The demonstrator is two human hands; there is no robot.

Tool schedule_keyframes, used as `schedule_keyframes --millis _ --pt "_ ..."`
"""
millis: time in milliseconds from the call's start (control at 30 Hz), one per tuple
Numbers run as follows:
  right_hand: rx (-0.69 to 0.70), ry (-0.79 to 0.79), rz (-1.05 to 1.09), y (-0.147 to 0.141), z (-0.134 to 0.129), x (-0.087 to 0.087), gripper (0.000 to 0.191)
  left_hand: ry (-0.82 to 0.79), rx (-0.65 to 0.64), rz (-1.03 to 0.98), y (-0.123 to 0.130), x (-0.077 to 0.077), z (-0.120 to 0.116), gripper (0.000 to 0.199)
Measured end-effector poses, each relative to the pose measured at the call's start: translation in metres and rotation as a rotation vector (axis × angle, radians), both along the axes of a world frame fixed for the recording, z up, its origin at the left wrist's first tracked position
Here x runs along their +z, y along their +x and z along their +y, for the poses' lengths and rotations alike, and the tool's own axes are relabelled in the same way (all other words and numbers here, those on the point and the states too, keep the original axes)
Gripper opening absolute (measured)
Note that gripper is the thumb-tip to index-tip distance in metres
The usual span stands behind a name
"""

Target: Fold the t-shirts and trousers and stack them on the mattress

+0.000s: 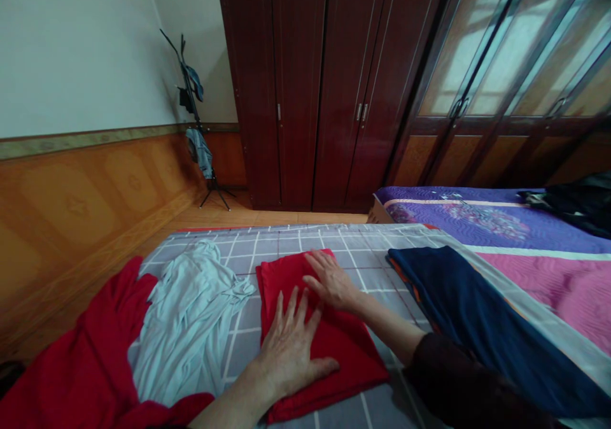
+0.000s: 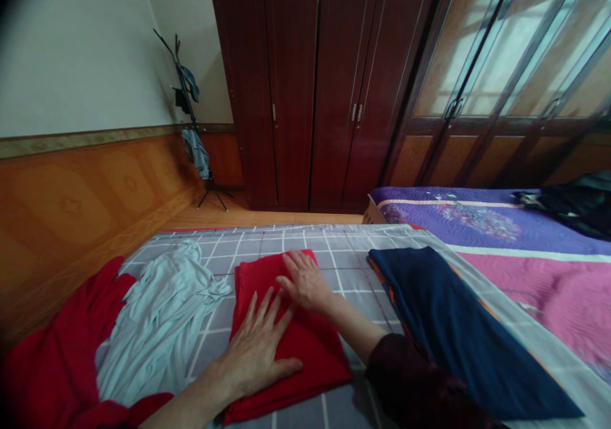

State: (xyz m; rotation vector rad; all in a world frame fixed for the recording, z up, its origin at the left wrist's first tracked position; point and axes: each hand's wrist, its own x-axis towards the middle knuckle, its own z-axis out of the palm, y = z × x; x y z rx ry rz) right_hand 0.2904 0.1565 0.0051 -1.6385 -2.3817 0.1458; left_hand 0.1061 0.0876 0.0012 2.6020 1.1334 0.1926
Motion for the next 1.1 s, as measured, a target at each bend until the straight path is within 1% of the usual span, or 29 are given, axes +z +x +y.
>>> schedule_keyframes --millis 67,100,133,200,300,367,400,433,500,567,600,633,733,767,833,900,967,1033,1100 --pt "0.196 -0.025 0.012 -0.009 -0.011 -0.004 0.059 -0.015 -0.01 -0.01 0.0 0.0 0.0 0.093" --pt "0.25 -0.04 0.01 -0.01 -0.012 -0.005 0.059 -0.02 -0.008 -0.011 0.0 0.001 0.0 0.093" --pt "0.263 -0.052 0.002 -0.009 -0.009 -0.007 0.061 -0.023 -0.005 -0.008 0.001 0.001 0.0 0.093" --pt "0.185 -0.068 -0.027 -0.004 0.005 -0.006 0.063 -0.02 0.007 0.002 0.001 0.002 -0.001 0.092" --pt "0.045 -0.071 -0.045 -0.001 0.029 0.002 0.068 0.001 0.014 -0.004 0.0 0.004 -0.001 0.092" --pt "0.003 -0.054 -0.045 -0.01 0.032 0.009 0.07 0.013 -0.024 -0.031 -0.001 0.005 -0.002 0.088" --pt "0.01 -0.04 -0.042 -0.018 0.028 0.011 0.069 0.02 -0.067 -0.048 -0.001 0.006 -0.002 0.084" --pt "0.061 -0.035 -0.04 -0.027 0.023 0.012 0.068 0.026 -0.114 -0.066 -0.001 0.006 -0.002 0.078" --pt "0.254 -0.063 -0.046 -0.045 0.01 0.012 0.062 0.03 -0.173 -0.097 -0.001 0.007 -0.003 0.066" --pt "0.425 -0.109 -0.063 -0.057 0.007 0.01 0.057 0.022 -0.179 -0.112 -0.001 0.007 -0.004 0.061" --pt "0.458 -0.121 -0.071 -0.061 0.01 0.009 0.056 0.021 -0.177 -0.114 -0.001 0.008 -0.004 0.062" --pt "0.446 -0.118 -0.078 -0.064 0.015 0.008 0.056 0.026 -0.182 -0.11 -0.001 0.009 -0.004 0.063" --pt "0.312 -0.072 -0.086 -0.072 0.036 0.007 0.06 0.066 -0.229 -0.089 -0.002 0.014 -0.003 0.066" --pt "0.273 -0.058 -0.088 -0.076 0.04 0.007 0.061 0.079 -0.236 -0.09 -0.002 0.015 -0.003 0.066" --pt "0.23 -0.037 -0.093 -0.087 0.038 0.005 0.06 0.085 -0.245 -0.113 -0.003 0.018 -0.002 0.067" --pt "0.238 -0.036 -0.097 -0.099 0.03 0.002 0.062 0.06 -0.244 -0.152 -0.004 0.019 -0.002 0.068" --pt "0.268 -0.052 -0.1 -0.11 0.023 -0.003 0.07 0.02 -0.238 -0.189 -0.003 0.02 -0.002 0.069" --pt "0.278 -0.07 -0.099 -0.117 0.025 -0.006 0.076 0.016 -0.238 -0.229 -0.003 0.021 -0.002 0.068" --pt "0.26 -0.077 -0.094 -0.123 0.035 -0.007 0.076 0.054 -0.252 -0.261 -0.002 0.022 -0.003 0.065"
